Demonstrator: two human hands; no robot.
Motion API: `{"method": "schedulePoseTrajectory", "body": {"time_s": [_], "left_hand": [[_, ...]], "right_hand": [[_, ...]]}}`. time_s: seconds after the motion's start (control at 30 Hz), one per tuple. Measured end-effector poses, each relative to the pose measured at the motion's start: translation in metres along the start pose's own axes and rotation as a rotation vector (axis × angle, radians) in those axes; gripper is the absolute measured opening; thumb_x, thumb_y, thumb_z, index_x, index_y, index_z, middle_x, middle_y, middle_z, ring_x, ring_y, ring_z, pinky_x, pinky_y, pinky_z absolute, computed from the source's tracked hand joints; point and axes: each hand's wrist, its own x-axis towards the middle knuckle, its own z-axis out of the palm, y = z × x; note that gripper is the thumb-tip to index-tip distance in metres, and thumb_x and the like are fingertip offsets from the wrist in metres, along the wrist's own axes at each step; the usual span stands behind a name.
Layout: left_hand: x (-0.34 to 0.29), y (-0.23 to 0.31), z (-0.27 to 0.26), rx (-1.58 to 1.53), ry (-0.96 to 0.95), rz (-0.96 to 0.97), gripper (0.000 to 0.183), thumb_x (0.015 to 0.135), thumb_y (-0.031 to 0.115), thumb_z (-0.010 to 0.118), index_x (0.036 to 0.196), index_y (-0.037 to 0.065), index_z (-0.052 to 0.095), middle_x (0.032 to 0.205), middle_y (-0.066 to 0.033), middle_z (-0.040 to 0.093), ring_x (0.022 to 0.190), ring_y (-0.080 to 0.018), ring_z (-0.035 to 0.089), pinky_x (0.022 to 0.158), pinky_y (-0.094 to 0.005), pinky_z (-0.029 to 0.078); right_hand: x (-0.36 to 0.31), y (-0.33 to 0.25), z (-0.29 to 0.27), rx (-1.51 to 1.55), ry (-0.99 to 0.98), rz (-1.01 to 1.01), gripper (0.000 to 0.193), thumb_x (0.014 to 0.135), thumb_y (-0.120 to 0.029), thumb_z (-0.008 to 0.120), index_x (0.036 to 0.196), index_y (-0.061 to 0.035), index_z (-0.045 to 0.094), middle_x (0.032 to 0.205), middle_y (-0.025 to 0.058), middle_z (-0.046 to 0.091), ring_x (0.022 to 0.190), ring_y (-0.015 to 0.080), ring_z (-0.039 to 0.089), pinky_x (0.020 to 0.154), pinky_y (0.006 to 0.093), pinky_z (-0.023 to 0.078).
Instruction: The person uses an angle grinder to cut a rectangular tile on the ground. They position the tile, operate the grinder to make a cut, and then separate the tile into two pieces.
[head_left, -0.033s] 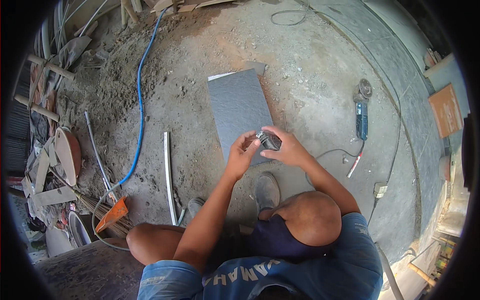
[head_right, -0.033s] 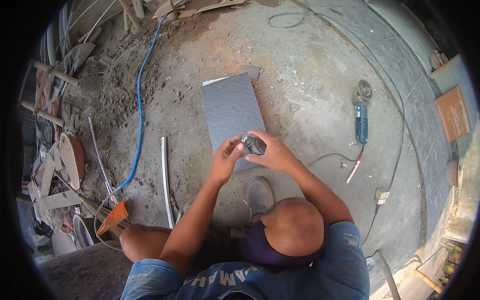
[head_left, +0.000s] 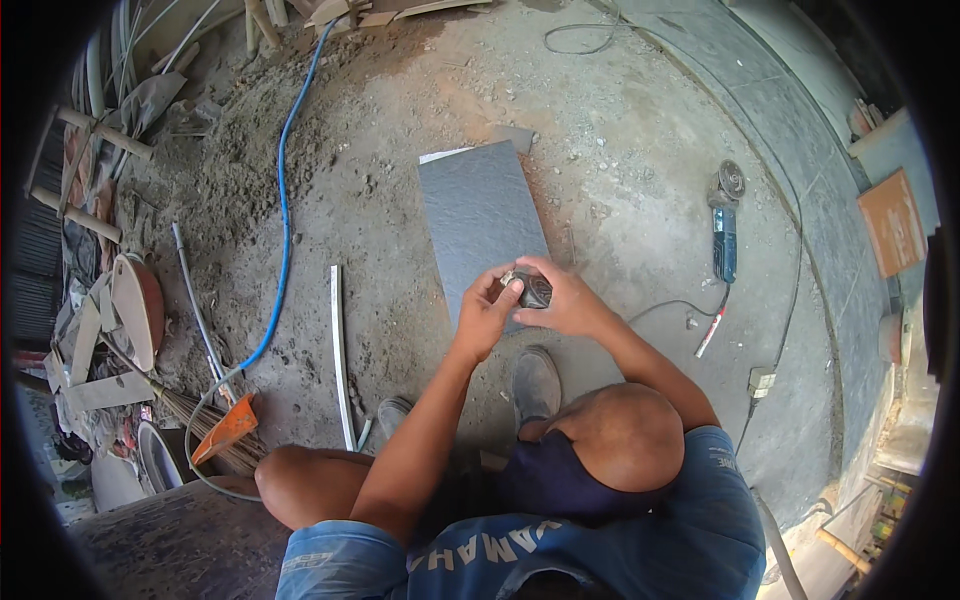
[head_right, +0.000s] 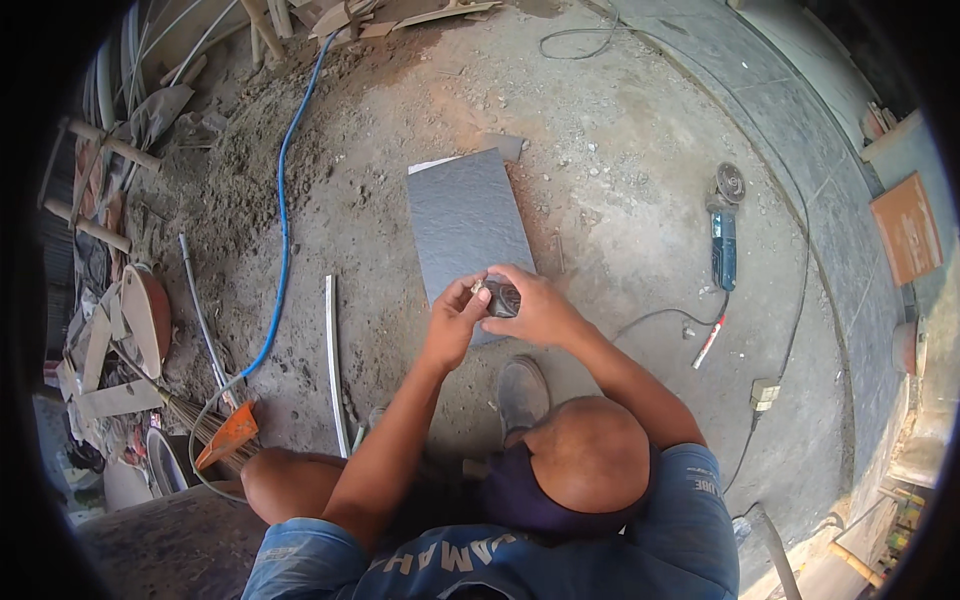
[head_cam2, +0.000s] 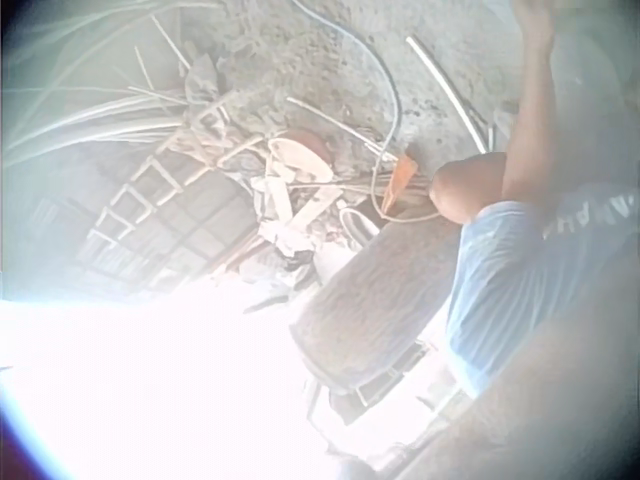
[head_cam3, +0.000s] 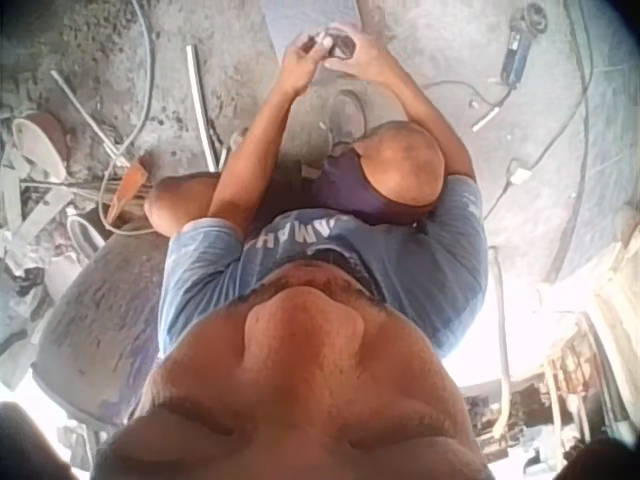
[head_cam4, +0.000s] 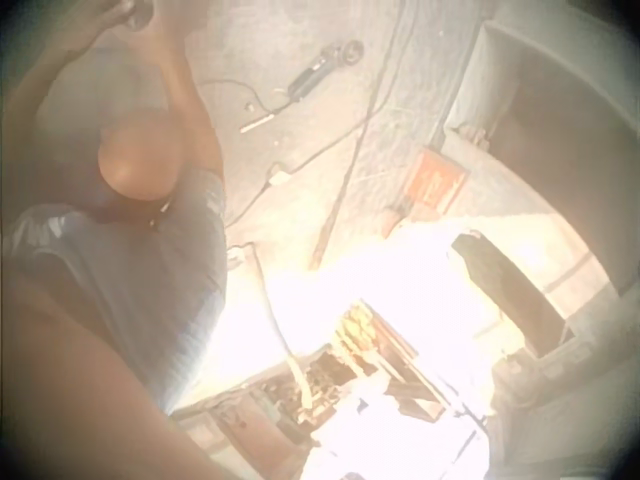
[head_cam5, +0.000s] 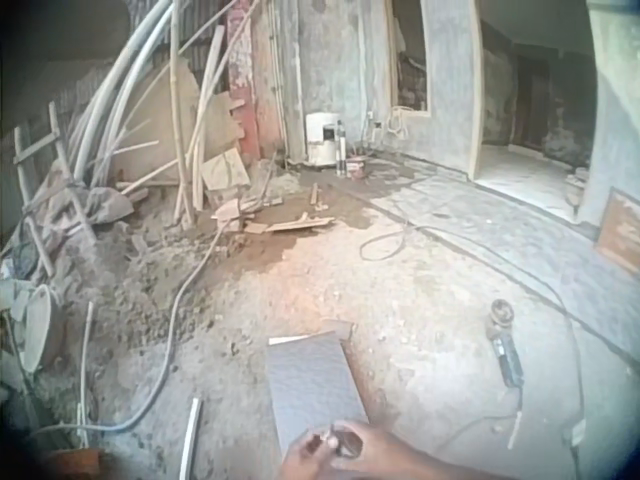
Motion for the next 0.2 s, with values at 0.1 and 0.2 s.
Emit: {"method": "schedulePoseTrajectory", "body": {"time_s": [0.1,0.2], "left_hand": [[0.004,0.004,-0.017,-0.052,-0.003,-0.004,0.026,0.092,0.013,0.069,0.113,0.0,0.061,0.094,-0.0086,0.068,0.083,-0.0139,0.063,0.075,-0.0309,0.052],[0.013,0.006,-0.038,0.206,-0.064,-0.107,0.034,0.094,0.017,0.067,0.123,0.001,0.06,0.105,-0.009,0.069,0.096,-0.0128,0.063,0.088,-0.03,0.051]], "right_hand": [[0.014,-0.021,0.004,-0.149,-0.057,0.058,0.067,0.072,-0.031,0.081,0.127,-0.0086,0.051,0.117,0.0214,0.063,0.111,0.0355,0.061,0.094,0.0419,0.048],[0.019,-0.019,0.006,-0.315,-0.078,-0.062,0.067,0.074,-0.031,0.079,0.131,-0.0096,0.049,0.125,0.0205,0.06,0.12,0.0358,0.057,0.097,0.0438,0.046]]}}
